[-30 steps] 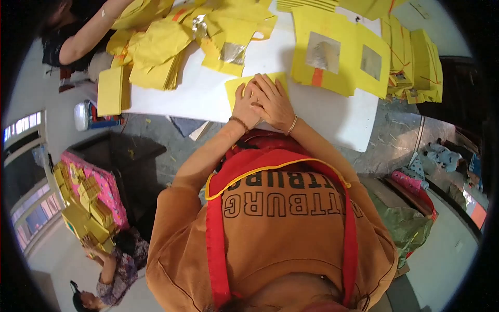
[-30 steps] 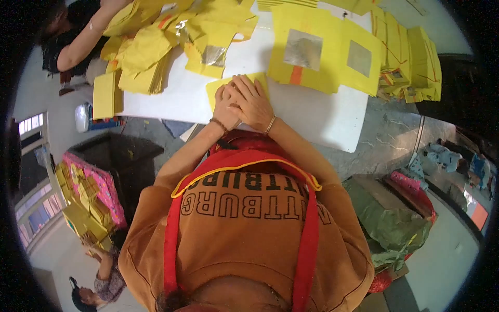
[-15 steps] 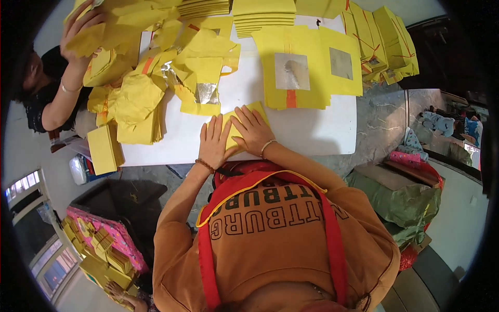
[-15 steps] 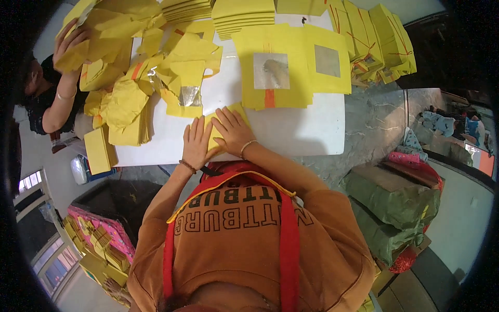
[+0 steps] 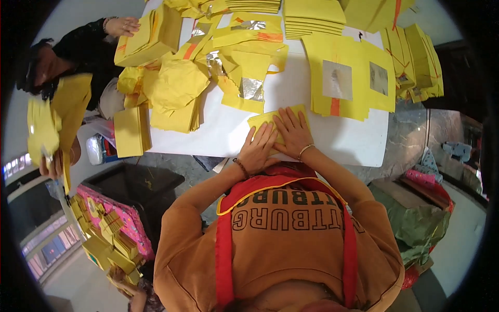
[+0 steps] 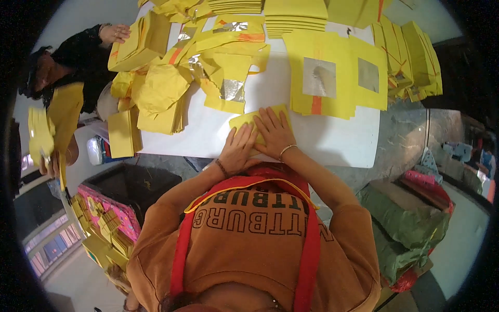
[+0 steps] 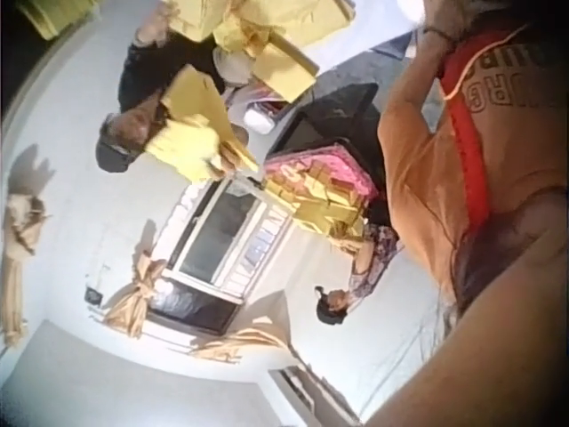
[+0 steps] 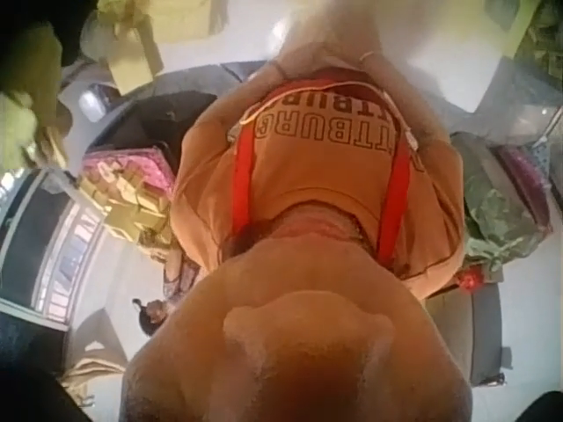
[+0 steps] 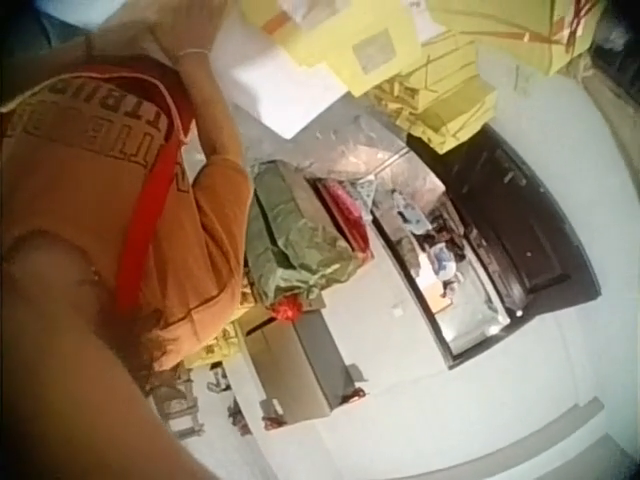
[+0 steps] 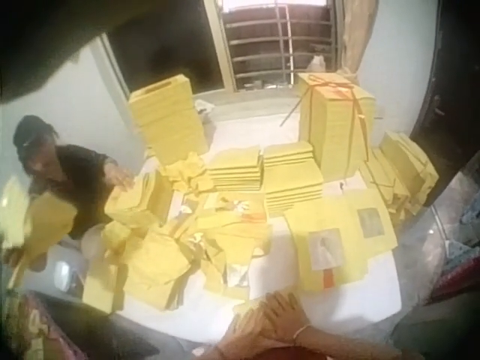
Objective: Folding and stacking sheets of yellow joss paper with foil centers.
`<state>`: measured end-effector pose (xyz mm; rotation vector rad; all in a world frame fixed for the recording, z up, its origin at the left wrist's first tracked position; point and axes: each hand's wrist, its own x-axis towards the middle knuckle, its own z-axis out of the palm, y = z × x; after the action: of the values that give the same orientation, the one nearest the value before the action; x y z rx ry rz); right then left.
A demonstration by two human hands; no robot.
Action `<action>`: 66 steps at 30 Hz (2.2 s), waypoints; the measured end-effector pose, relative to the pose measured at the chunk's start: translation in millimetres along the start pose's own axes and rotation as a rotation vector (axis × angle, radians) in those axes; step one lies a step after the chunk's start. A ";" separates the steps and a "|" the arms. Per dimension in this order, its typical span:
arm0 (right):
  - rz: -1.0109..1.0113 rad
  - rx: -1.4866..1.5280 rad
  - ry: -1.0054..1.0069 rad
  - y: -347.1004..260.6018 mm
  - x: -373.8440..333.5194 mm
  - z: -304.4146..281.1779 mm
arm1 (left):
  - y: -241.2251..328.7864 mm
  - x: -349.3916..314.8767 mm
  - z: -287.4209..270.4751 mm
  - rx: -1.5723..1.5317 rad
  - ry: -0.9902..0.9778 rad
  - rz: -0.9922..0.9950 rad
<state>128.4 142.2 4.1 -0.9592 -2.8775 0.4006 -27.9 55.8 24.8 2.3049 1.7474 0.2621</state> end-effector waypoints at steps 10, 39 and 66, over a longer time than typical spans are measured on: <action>-0.109 0.026 0.101 11.1 -9.9 -6.6 | -2.9 -13.6 12.9 -0.022 -0.034 -0.029; 0.286 1.485 0.175 21.9 -60.1 -31.0 | 48.9 3.8 -0.1 0.163 0.394 -0.100; 0.671 1.717 0.607 147.2 -224.2 -83.0 | 198.4 150.8 34.8 0.123 0.375 0.670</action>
<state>406.1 139.4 45.1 -1.1068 -0.8267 1.7022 205.3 147.0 49.8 3.0231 1.0649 0.7602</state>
